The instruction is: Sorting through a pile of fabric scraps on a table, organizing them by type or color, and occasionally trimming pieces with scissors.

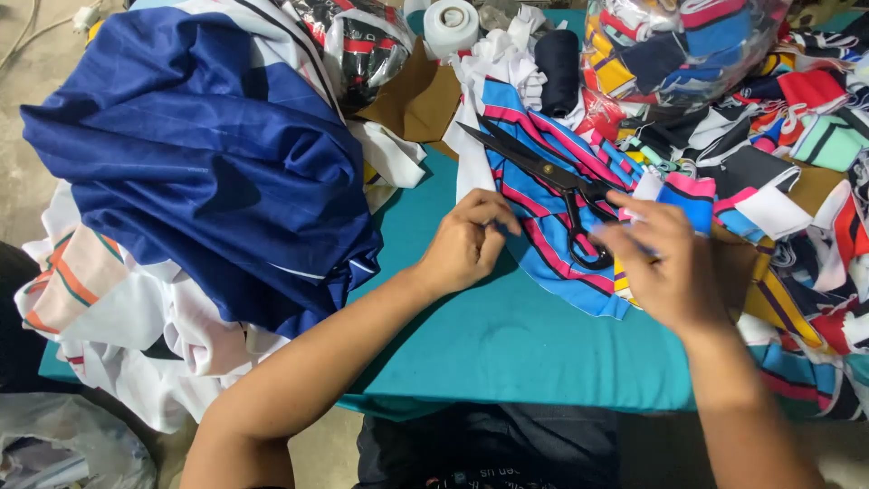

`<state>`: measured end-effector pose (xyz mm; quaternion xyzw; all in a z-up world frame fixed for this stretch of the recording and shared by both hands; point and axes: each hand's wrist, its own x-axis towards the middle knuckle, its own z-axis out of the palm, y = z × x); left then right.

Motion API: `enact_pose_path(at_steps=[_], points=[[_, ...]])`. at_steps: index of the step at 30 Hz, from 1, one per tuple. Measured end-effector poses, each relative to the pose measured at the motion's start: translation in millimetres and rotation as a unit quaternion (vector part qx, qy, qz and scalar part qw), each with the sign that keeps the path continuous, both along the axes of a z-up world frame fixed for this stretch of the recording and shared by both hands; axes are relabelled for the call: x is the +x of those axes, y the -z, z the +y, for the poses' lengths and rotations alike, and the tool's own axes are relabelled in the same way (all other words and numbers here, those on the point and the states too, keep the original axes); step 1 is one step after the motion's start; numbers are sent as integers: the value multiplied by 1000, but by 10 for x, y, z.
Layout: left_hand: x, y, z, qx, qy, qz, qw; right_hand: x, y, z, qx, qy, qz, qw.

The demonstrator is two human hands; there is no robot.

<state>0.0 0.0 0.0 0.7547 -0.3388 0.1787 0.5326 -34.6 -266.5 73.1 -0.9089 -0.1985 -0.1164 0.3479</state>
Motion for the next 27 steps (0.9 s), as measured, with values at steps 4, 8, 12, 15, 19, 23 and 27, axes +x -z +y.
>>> enact_pose_path(at_steps=[4, 8, 12, 15, 19, 23, 27], points=[[-72, -74, 10, -44, 35, 18, 998, -178, 42, -41, 9, 9, 45, 999], [-105, -130, -56, -34, 60, -7, 998, -297, 118, -230, 13, 141, 51, 989], [-273, -351, -277, 146, 76, -144, 976, -403, 75, -136, 238, 32, 169, 956], [-459, -426, -574, 166, 198, -85, 962, -497, -93, 27, 373, 1, 268, 888], [-626, -239, -997, 303, 183, -196, 915, -620, -127, 196, 269, -75, 245, 928], [-641, -224, -1176, 327, 119, -230, 909, -680, -226, 246, 175, 16, 164, 971], [-637, -46, -1307, 320, 171, -118, 924, -741, -236, 186, 131, 45, 141, 980]])
